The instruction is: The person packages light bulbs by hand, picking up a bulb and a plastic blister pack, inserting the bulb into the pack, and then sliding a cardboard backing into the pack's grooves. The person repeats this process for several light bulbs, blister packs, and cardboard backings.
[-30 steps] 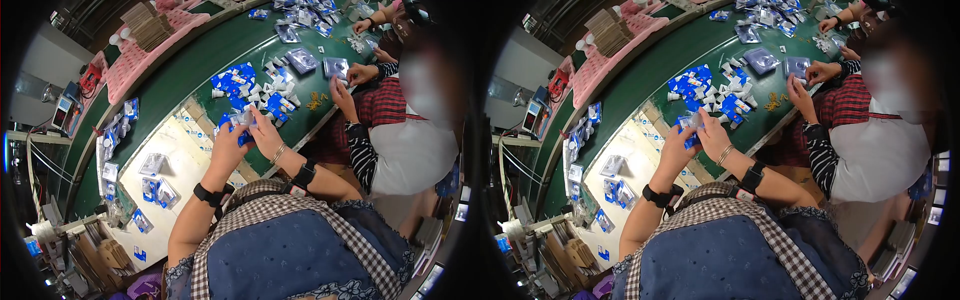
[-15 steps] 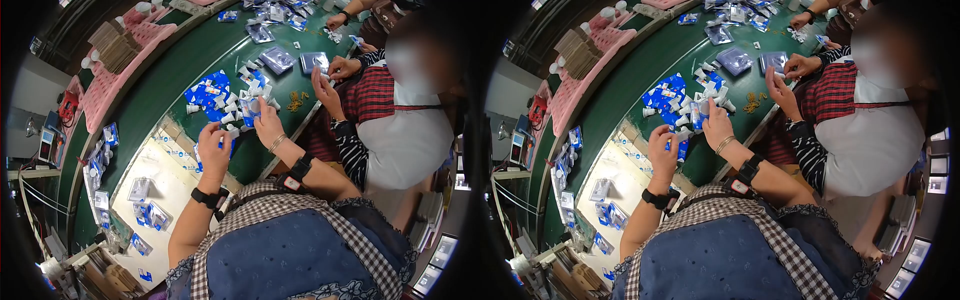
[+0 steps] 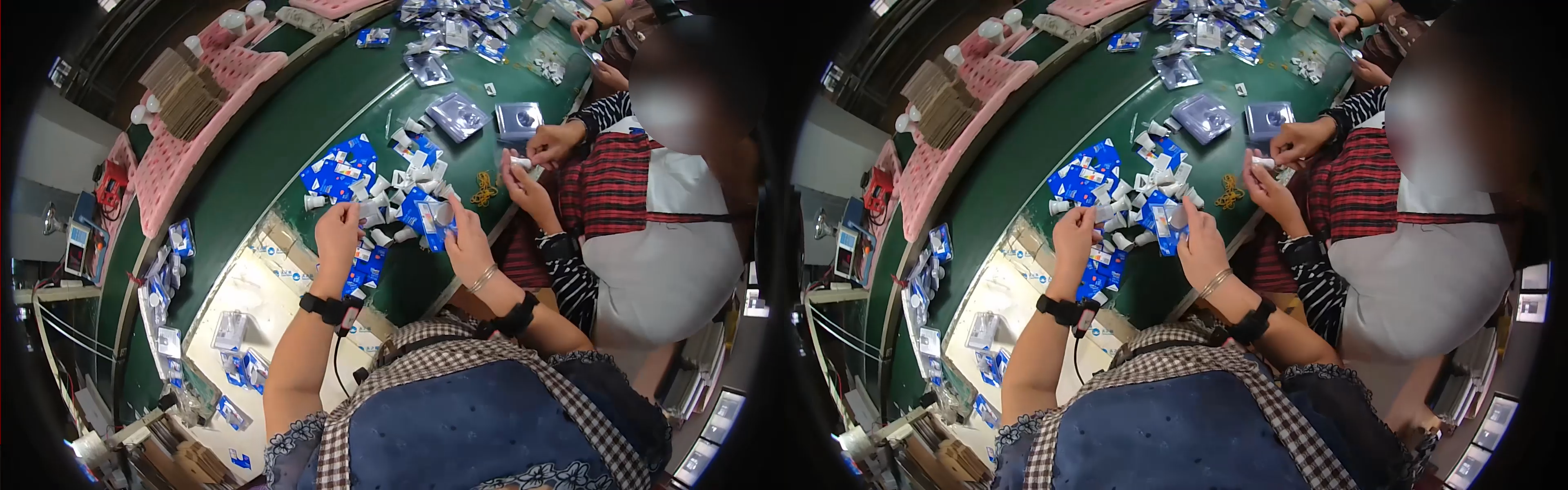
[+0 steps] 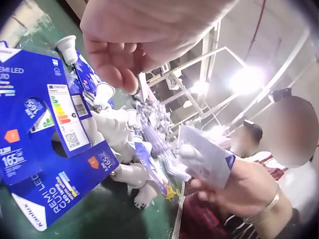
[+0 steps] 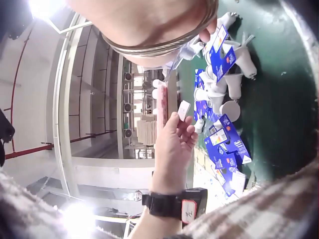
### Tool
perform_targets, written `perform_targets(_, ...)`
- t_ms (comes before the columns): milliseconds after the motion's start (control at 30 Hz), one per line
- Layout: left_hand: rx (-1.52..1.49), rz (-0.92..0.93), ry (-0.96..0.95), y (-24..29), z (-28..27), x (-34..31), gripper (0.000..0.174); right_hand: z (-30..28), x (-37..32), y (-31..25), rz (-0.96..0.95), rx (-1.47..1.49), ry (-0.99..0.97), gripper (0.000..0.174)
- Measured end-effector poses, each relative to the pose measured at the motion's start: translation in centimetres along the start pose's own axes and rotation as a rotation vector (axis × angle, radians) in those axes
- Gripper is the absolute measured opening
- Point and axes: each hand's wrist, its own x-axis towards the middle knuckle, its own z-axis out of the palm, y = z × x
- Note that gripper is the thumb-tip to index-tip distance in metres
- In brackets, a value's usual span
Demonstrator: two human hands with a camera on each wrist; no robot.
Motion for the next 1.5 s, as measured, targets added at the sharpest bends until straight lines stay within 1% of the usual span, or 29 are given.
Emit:
perform_targets(67, -0.027, 0.023, -0.062, 0.9, 1.1, 1.5, 0.022, -0.5, -0.6, 0.7, 0.024, 0.023, -0.008, 0.057)
perform_targets(100, -0.053, -0.001, -0.068, 1.7, 1.7, 1.9, 0.021, -0.5, -0.9, 0.9, 0.019, 0.02, 0.007, 0.056)
perform_targets(200, -0.089, 0.011, -0.135, 1.9, 3.3, 3.9, 0.025, -0.7, -1.1, 0.8, 0.054, 0.053, -0.003, 0.055)
perform_targets(233, -0.161, -0.025, -0.129, 2.2, 3.8, 4.0, 0.021, -0.7, -1.1, 0.8, 0.065, 0.054, 0.002, 0.055)
perform_targets(267, -0.153, -0.03, -0.138, 2.2, 4.1, 3.9, 0.021, -0.3, -0.9, 0.9, 0.046, 0.042, 0.021, 0.055)
perform_targets(333, 0.356, 0.573, 0.154, 3.9, 3.9, 2.5, 0.016, -0.2, -0.8, 0.5, 0.039, 0.023, 0.045, 0.054)
perform_targets(367, 0.282, 0.63, 0.071, 4.9, 3.3, 1.1, 0.015, 0.0, -0.7, 0.4, 0.035, 0.021, 0.056, 0.054)
perform_targets(433, 0.296, 0.933, -0.087, 5.6, 2.5, -2.0, 0.014, 0.7, -0.5, -0.1, 0.043, 0.039, 0.072, 0.051)
perform_targets(467, 0.295, 1.089, -0.119, 6.3, 2.5, -3.5, 0.016, 1.1, -0.7, -0.3, 0.046, 0.038, 0.065, 0.051)
perform_targets(533, 0.341, 1.128, -0.163, 5.7, 3.2, -4.9, 0.019, 2.5, -0.5, 0.1, -0.039, 0.126, 0.086, 0.047)
perform_targets(567, 0.347, 1.121, -0.155, 5.2, 3.0, -5.0, 0.019, 3.1, -0.5, 0.3, -0.019, 0.161, 0.092, 0.043)
perform_targets(600, 0.376, 1.037, -0.129, 4.5, 2.9, -5.0, 0.025, 3.4, -0.4, 0.1, -0.026, 0.163, 0.083, 0.043)
perform_targets(633, 0.401, 0.953, -0.103, 3.8, 2.8, -5.0, 0.031, 3.6, -0.4, -0.1, 0.042, 0.23, 0.059, 0.039)
perform_targets(667, 0.402, 0.946, -0.096, 3.3, 2.6, -5.2, 0.031, 3.8, -0.5, -0.2, 0.114, 0.295, 0.034, 0.036)
perform_targets(733, 0.371, 0.665, -0.152, 2.7, 2.2, -5.8, 0.044, 4.3, -0.1, -0.2, 0.128, 0.35, 0.047, 0.032)
perform_targets(800, 0.4, 0.686, -0.15, 2.4, 2.0, -6.2, 0.047, 4.4, 0.3, -0.5, 0.141, 0.407, 0.072, 0.029)
perform_targets(867, 0.427, 0.705, -0.16, 2.0, 2.1, -6.3, 0.051, 4.0, 0.3, -1.2, 0.218, 0.425, -0.085, 0.028)
perform_targets(900, 0.44, 0.702, -0.125, 1.8, 2.2, -6.1, 0.049, 3.8, 0.2, -1.3, 0.221, 0.422, -0.086, 0.028)
perform_targets(967, 0.452, 0.694, -0.083, 2.0, 2.2, -5.8, 0.047, 3.5, 0.4, -1.8, 0.115, 0.3, -0.039, 0.027)
perform_targets(1067, 0.53, 0.699, -0.094, 2.3, 2.4, -5.4, 0.042, 3.2, 0.3, -2.2, 0.116, 0.211, -0.084, 0.031)
perform_targets(1133, 0.633, 0.58, -0.218, 1.9, 2.7, -5.3, 0.033, 3.1, 0.1, -2.3, 0.084, 0.192, -0.077, 0.032)
perform_targets(1200, 0.649, 0.585, -0.223, 1.1, 3.7, -5.0, 0.03, 3.5, 0.3, -1.7, 0.05, 0.183, -0.071, 0.034)
perform_targets(1267, 0.668, 0.601, -0.238, 0.6, 3.9, -4.8, 0.027, 3.7, 0.5, -1.1, 0.027, 0.047, -0.029, 0.034)
perform_targets(1300, 0.61, 0.717, -0.291, 0.3, 3.8, -4.6, 0.025, 4.0, 0.2, -0.5, 0.032, 0.053, -0.02, 0.034)
perform_targets(1333, 0.544, 0.833, -0.338, 0.4, 3.9, -4.3, 0.024, 4.0, 0.2, 0.1, 0.078, 0.043, -0.072, 0.034)
perform_targets(1367, 0.542, 0.837, -0.339, 0.3, 3.9, -4.1, 0.024, 4.0, 0.0, 0.6, 0.124, 0.03, -0.13, 0.034)
perform_targets(1433, 0.56, 0.744, -0.557, 0.6, 3.6, -4.3, 0.023, 3.5, -0.3, 0.6, 0.122, 0.012, -0.165, 0.033)
perform_targets(1467, 0.56, 0.741, -0.561, 0.7, 3.2, -4.4, 0.023, 3.4, -0.4, 0.6, 0.121, -0.001, -0.196, 0.032)
perform_targets(1500, 0.552, 0.688, -0.64, 1.2, 2.7, -4.6, 0.022, 3.4, -0.6, 0.5, 0.126, 0.0, -0.199, 0.032)
